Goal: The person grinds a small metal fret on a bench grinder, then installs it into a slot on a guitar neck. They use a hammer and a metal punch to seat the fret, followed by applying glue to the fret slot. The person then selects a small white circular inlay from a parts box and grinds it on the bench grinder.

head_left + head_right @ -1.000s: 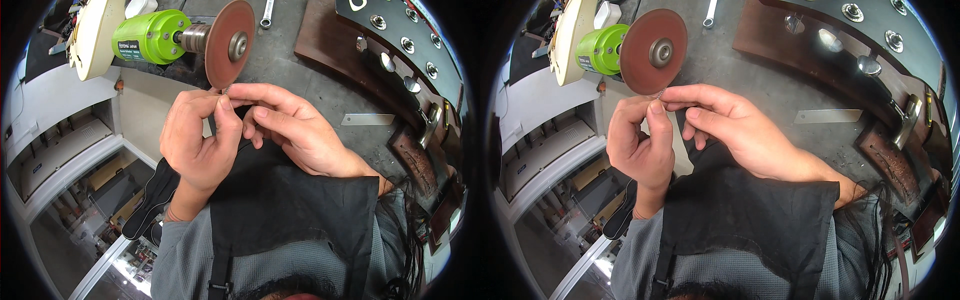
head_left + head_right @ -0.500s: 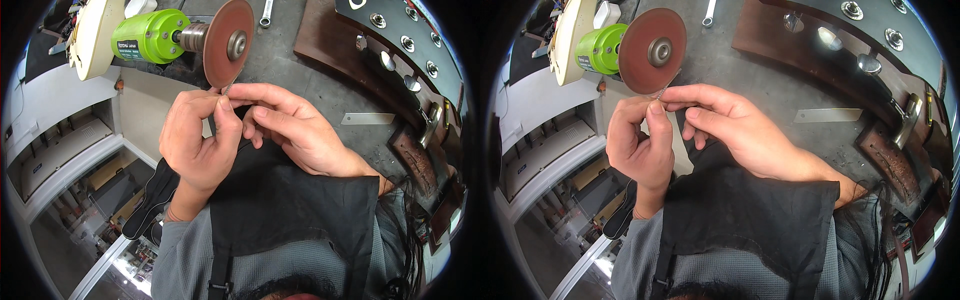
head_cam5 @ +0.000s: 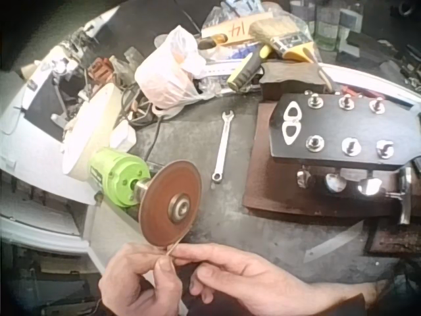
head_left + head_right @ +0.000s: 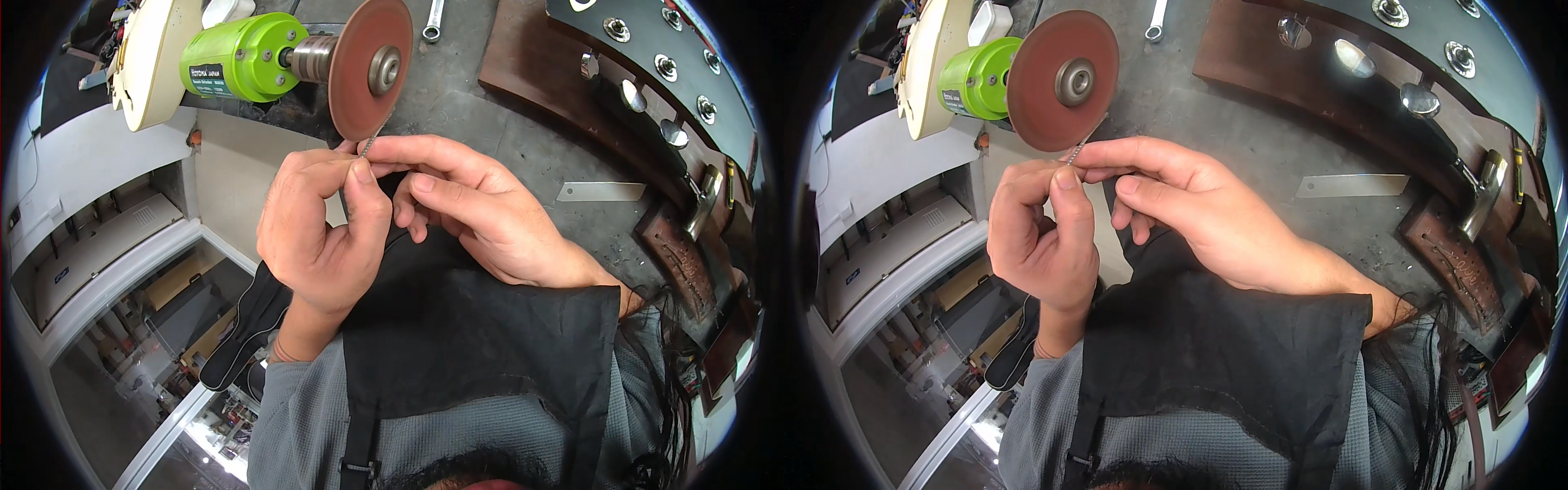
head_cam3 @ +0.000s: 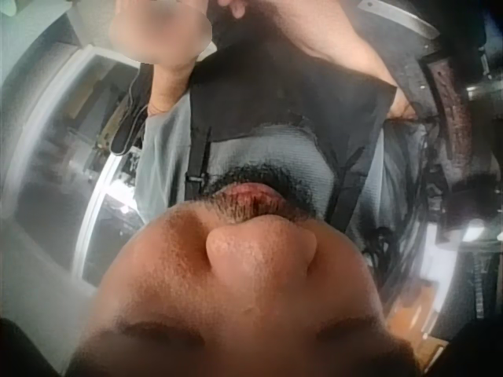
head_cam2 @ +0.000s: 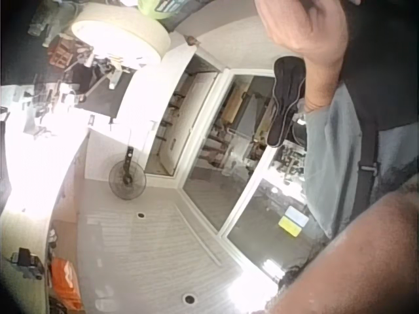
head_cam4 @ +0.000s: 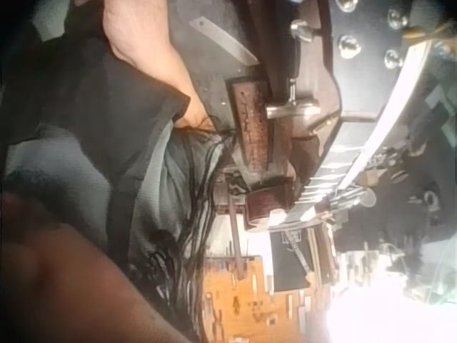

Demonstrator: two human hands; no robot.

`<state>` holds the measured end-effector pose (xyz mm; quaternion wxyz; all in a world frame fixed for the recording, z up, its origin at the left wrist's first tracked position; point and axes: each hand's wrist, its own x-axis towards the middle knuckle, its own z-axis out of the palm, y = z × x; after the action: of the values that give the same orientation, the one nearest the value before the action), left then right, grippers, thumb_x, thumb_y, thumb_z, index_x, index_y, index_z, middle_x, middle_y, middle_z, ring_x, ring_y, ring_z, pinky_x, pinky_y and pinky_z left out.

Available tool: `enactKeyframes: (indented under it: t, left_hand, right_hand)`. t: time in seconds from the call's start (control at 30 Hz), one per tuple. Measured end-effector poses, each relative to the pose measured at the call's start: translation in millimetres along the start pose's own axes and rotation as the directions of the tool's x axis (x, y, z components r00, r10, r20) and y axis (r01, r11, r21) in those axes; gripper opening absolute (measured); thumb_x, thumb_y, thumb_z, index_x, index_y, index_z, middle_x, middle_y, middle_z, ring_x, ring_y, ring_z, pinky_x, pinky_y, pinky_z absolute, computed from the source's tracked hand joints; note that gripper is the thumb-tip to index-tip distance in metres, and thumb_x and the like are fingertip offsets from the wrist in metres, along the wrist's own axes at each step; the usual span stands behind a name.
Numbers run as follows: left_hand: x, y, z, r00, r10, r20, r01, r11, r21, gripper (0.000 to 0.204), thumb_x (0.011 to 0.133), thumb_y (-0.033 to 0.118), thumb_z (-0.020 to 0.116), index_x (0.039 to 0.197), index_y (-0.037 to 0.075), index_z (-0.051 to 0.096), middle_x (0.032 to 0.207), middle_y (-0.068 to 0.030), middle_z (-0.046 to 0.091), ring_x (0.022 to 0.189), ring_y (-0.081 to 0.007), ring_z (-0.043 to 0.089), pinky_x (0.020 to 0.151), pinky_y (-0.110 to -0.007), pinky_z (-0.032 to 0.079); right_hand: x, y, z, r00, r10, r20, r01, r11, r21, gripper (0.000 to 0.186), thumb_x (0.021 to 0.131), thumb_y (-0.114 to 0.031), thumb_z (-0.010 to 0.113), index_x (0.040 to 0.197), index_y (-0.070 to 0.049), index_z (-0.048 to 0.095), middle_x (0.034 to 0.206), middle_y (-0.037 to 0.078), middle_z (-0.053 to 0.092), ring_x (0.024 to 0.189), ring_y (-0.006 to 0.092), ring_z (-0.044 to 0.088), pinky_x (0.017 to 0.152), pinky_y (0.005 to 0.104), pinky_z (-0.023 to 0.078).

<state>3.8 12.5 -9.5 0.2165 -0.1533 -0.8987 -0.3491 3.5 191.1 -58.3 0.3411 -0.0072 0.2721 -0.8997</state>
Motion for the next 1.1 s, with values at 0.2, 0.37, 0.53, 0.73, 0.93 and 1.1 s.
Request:
enactKeyframes:
  t: [0.2,0.37,0.53,0.73,0.93,1.1]
  left_hand:
    - [1.0,2.1,-1.1,1.0,0.011,0.007,-0.011,1.0,0.007,0.011,0.089,-0.012,0.074,0.093,-0.004,0.067,0.083,-0.0141,0.075,0.074,-0.0265,0.073,0.077,-0.042,0.067]
    - [0.7,3.1,-3.3,1.0,0.009,0.01,-0.009,1.0,0.016,0.011,0.089,-0.012,0.073,0.092,-0.004,0.067,0.083,-0.0138,0.075,0.074,-0.0263,0.074,0.077,-0.042,0.067]
    - [0.7,2.2,-2.2,1.0,0.009,0.006,-0.01,1.0,0.018,0.011,0.089,-0.012,0.073,0.092,-0.004,0.067,0.082,-0.0135,0.075,0.073,-0.0261,0.073,0.076,-0.042,0.067]
    - [1.2,-1.1,1.6,1.0,0.014,0.01,-0.014,1.0,0.012,0.011,0.09,-0.011,0.074,0.092,-0.003,0.066,0.081,-0.0133,0.073,0.072,-0.026,0.072,0.074,-0.041,0.066]
    - [1.8,1.6,0.5,1.0,0.004,0.019,-0.005,0.999,0.035,0.011,0.091,-0.011,0.074,0.092,-0.003,0.067,0.081,-0.0133,0.073,0.072,-0.026,0.072,0.075,-0.041,0.066]
    - [0.9,3.4,-2.1,1.0,0.013,0.003,-0.013,1.0,0.011,0.01,0.091,-0.011,0.073,0.094,-0.004,0.067,0.082,-0.0139,0.075,0.073,-0.026,0.073,0.076,-0.042,0.067]
  right_hand:
    - [-0.5,-0.2,0.7,1.0,0.002,0.002,-0.002,1.0,0.009,0.04,0.113,-0.015,0.056,0.15,-0.002,0.063,0.138,0.004,0.068,0.104,0.0103,0.063,0.088,0.028,0.054]
    - [-0.4,-0.8,1.0,1.0,-0.004,0.017,0.003,1.0,0.008,0.041,0.112,-0.015,0.056,0.15,-0.001,0.063,0.141,0.006,0.068,0.103,0.0106,0.063,0.087,0.0282,0.054]
    - [-0.2,0.3,0.3,1.0,-0.009,0.02,0.009,1.0,0.003,0.041,0.112,-0.015,0.056,0.151,-0.002,0.062,0.139,0.005,0.069,0.102,0.0105,0.063,0.087,0.0282,0.054]
    - [-0.5,-0.9,0.8,1.0,-0.01,-0.008,0.01,1.0,0.013,0.041,0.113,-0.016,0.056,0.15,-0.002,0.063,0.131,0.002,0.069,0.103,0.0097,0.063,0.087,0.0279,0.054]
    - [-0.9,-1.0,-0.5,1.0,-0.005,0.005,0.005,1.0,0.013,0.04,0.113,-0.016,0.056,0.15,-0.002,0.063,0.13,0.002,0.069,0.103,0.0097,0.063,0.087,0.0282,0.054]
    - [-1.0,-1.0,1.6,1.0,-0.002,0.017,0.002,1.0,0.0,0.041,0.112,-0.015,0.056,0.15,-0.002,0.063,0.136,0.004,0.069,0.102,0.0103,0.063,0.087,0.0283,0.054]
